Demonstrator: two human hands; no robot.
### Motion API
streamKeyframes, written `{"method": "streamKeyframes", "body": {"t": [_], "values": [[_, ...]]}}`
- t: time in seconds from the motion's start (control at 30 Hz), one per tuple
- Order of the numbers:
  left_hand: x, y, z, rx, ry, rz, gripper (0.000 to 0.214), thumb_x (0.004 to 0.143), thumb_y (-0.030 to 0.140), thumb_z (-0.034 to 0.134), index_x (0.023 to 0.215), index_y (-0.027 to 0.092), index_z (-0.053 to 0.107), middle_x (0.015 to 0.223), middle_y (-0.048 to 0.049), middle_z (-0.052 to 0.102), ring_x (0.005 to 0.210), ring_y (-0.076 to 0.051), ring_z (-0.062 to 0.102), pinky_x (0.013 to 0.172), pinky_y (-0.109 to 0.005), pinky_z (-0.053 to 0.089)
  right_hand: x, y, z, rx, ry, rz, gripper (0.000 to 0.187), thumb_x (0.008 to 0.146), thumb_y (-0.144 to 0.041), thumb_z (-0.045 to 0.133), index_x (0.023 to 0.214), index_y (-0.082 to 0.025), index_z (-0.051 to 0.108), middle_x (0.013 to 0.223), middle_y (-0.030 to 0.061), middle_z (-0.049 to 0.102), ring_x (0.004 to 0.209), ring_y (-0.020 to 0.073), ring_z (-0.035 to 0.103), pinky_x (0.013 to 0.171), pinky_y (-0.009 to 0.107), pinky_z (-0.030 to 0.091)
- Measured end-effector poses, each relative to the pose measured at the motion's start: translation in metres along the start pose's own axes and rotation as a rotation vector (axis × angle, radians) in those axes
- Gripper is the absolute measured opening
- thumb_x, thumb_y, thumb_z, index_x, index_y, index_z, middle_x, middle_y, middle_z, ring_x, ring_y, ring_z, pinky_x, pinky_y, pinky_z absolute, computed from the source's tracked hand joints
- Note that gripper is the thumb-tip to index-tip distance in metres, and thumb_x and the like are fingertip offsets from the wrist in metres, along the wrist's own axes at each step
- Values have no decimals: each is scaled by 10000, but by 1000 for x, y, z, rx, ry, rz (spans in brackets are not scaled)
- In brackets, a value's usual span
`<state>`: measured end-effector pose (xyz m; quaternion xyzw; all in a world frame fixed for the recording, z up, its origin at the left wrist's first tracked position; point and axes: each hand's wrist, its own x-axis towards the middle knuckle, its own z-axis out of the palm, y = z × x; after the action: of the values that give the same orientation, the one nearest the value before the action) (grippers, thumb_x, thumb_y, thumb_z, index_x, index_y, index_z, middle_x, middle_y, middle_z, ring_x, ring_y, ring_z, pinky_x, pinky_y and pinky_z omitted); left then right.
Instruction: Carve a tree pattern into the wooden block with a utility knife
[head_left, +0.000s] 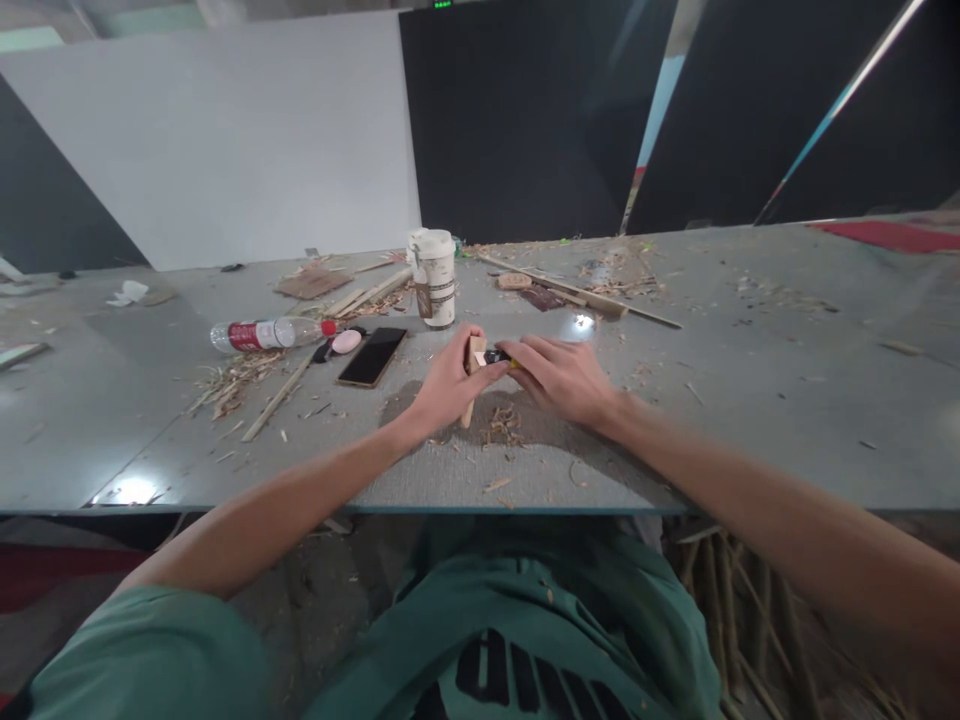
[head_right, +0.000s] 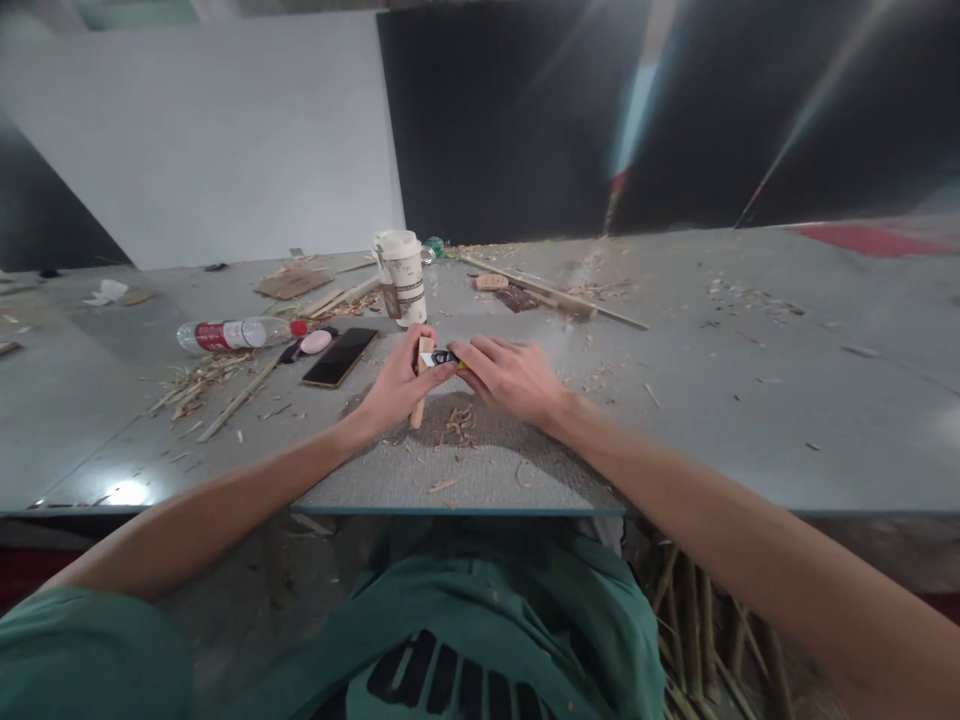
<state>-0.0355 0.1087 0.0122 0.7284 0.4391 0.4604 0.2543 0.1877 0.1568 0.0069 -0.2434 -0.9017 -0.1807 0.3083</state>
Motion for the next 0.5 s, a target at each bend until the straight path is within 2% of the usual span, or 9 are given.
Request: {"method": "streamKeyframes", "body": {"t": [0.17, 0.3, 0.5], "values": [[-2, 1, 4, -17, 59, 12, 421, 997, 611, 677, 1079, 259, 461, 779, 41, 423, 696, -155, 437, 668, -323, 333, 0, -8, -2, -11, 36, 26, 377, 1166, -346, 363, 1376, -172, 623, 1003, 91, 757, 749, 167, 625, 584, 312, 323], [-2, -1, 6, 35, 131, 37, 427, 981, 602, 709, 1077, 262, 469, 779, 44, 418, 689, -151, 435, 661, -318, 340, -1, -8, -2, -2, 56, 23, 375, 1171, -338, 362, 1356, -151, 629, 995, 95, 757, 744, 165, 634, 571, 310, 300], [-3, 1, 7, 79, 124, 36, 460, 934, 553, 791, 1057, 254, 463, 809, 43, 409, 700, -144, 411, 664, -323, 322, -4, 4, -3, 50, 14, -62, 370, 1167, -358, 372, 1321, -158, 641, 1054, 105, 785, 784, 165, 668, 597, 304, 344]]}}
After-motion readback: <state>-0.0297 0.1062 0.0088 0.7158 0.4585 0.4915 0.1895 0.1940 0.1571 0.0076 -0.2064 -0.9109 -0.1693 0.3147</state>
